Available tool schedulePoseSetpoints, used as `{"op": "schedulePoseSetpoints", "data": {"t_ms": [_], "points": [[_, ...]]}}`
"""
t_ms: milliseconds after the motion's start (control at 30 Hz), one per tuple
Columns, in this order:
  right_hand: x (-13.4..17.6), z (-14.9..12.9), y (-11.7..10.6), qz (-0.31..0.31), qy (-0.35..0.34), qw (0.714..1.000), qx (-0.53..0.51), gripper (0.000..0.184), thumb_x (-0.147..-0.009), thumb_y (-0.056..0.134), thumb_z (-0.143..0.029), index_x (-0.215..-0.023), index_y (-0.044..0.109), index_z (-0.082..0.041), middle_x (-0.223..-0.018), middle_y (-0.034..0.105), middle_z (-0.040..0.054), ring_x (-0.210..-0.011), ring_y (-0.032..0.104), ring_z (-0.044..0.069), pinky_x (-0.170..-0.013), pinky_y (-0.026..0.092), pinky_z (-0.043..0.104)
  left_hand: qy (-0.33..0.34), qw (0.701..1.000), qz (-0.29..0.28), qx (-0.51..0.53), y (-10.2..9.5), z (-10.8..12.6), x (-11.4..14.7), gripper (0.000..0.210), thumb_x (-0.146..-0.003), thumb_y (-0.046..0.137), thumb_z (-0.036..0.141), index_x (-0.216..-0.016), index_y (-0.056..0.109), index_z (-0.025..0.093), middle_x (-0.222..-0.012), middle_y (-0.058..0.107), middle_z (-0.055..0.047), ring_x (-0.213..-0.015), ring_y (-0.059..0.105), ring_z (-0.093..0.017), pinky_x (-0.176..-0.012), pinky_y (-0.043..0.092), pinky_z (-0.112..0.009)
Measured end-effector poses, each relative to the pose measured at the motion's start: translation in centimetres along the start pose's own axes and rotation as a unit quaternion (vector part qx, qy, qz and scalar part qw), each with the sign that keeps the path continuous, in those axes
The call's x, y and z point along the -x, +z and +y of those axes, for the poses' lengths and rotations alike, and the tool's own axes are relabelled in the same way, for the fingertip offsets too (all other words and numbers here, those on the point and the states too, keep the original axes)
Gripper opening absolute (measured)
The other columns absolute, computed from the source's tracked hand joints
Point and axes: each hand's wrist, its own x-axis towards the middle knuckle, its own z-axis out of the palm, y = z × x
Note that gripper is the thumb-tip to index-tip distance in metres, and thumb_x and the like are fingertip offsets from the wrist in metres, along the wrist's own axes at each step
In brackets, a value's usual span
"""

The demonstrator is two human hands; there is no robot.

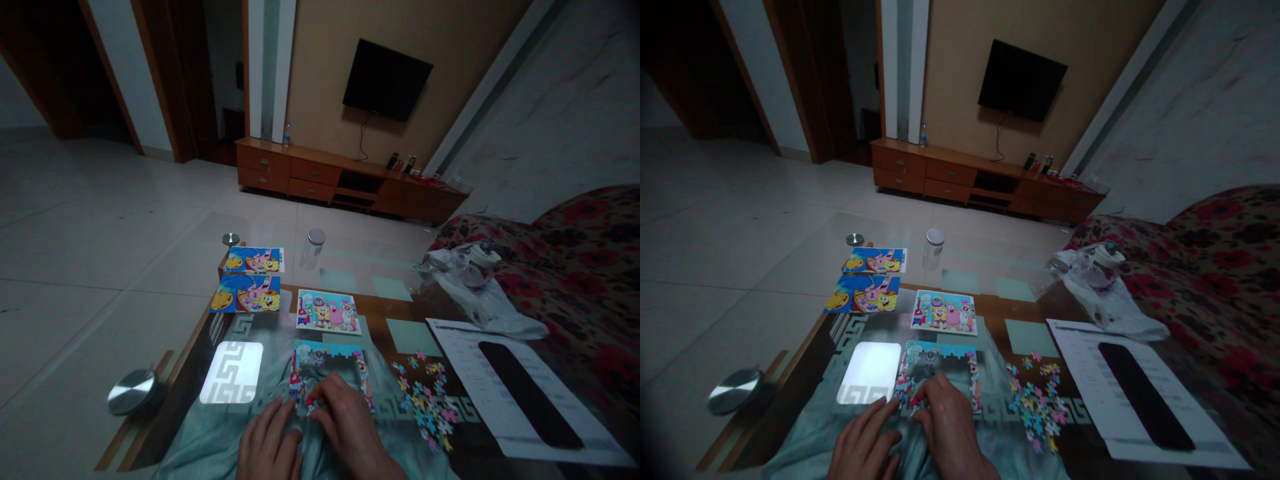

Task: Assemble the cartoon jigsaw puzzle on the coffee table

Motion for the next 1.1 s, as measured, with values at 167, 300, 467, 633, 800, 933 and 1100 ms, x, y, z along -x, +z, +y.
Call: {"op": "schedulePoseSetpoints", "data": {"t_ms": [167, 300, 467, 633, 800, 933, 1100], "points": [[0.0, 0.2, 0.4, 0.013, -0.015, 1.000, -0.007, 0.026, -0.072, 0.059, 0.004, -0.087, 0.061, -0.018, -0.087, 0.063, 0.0028, -0.080, 0.061, 0.019, -0.070, 0.045, 0.029, 0.050, 0.999, 0.011, -0.002, 0.0, -0.8, -0.1, 0.011, -0.082, 0.046, 0.024, -0.085, 0.056, 0.026, -0.107, 0.070, -0.002, -0.097, 0.064, -0.020, -0.078, 0.047, -0.032], [-0.2, 0.0, 0.7, 0.021, -0.033, 0.999, 0.004, 0.022, -0.074, 0.059, 0.001, -0.087, 0.060, -0.018, -0.086, 0.063, 0.0041, -0.079, 0.062, 0.020, -0.068, 0.046, 0.030, -0.013, 1.000, 0.008, 0.012, 0.4, 0.1, 0.2, 0.017, -0.085, 0.039, 0.019, -0.081, 0.055, 0.026, -0.107, 0.070, -0.002, -0.099, 0.063, -0.021, -0.081, 0.045, -0.035], [-0.6, -0.3, 1.1, 0.035, -0.050, 0.998, 0.010, 0.023, -0.072, 0.061, 0.000, -0.086, 0.061, -0.018, -0.084, 0.064, 0.0048, -0.076, 0.062, 0.021, -0.066, 0.047, 0.031, -0.059, 0.998, 0.006, 0.032, 0.7, 1.1, 0.3, 0.020, -0.086, 0.036, 0.016, -0.080, 0.053, 0.025, -0.107, 0.070, -0.003, -0.101, 0.062, -0.023, -0.082, 0.044, -0.038], [-0.7, -0.4, 1.2, 0.034, -0.041, 0.998, 0.014, 0.024, -0.071, 0.062, 0.001, -0.086, 0.063, -0.018, -0.084, 0.065, 0.0044, -0.076, 0.062, 0.021, -0.066, 0.047, 0.031, -0.061, 0.997, -0.009, 0.038, 0.5, 1.2, 0.3, 0.018, -0.084, 0.039, 0.015, -0.080, 0.052, 0.025, -0.109, 0.069, -0.005, -0.103, 0.062, -0.025, -0.083, 0.044, -0.041], [-0.7, -0.8, 0.8, 0.021, -0.030, 0.998, 0.043, 0.020, -0.072, 0.063, -0.001, -0.084, 0.064, -0.017, -0.084, 0.065, 0.0052, -0.076, 0.062, 0.021, -0.066, 0.047, 0.031, -0.058, 0.997, -0.002, 0.042, 0.6, 1.2, 0.3, 0.018, -0.084, 0.038, 0.015, -0.079, 0.052, 0.025, -0.108, 0.070, -0.006, -0.102, 0.062, -0.025, -0.082, 0.043, -0.041], [-0.6, -1.5, 0.5, 0.007, -0.008, 0.997, 0.079, 0.018, -0.073, 0.064, -0.003, -0.086, 0.064, -0.017, -0.086, 0.065, 0.0063, -0.077, 0.063, 0.022, -0.066, 0.048, 0.032, -0.060, 0.997, 0.020, 0.046, 1.0, 1.1, 0.3, 0.019, -0.084, 0.038, 0.017, -0.078, 0.053, 0.026, -0.106, 0.070, -0.004, -0.102, 0.062, -0.023, -0.082, 0.043, -0.039], [-0.9, -2.2, 0.0, -0.012, 0.000, 0.995, 0.103, 0.016, -0.075, 0.064, -0.004, -0.087, 0.066, -0.015, -0.089, 0.067, 0.0076, -0.080, 0.064, 0.024, -0.068, 0.049, 0.034, -0.056, 0.997, 0.036, 0.042, 1.0, 1.0, 0.2, 0.021, -0.086, 0.036, 0.018, -0.077, 0.053, 0.026, -0.103, 0.071, -0.002, -0.097, 0.063, -0.022, -0.081, 0.042, -0.038]]}}
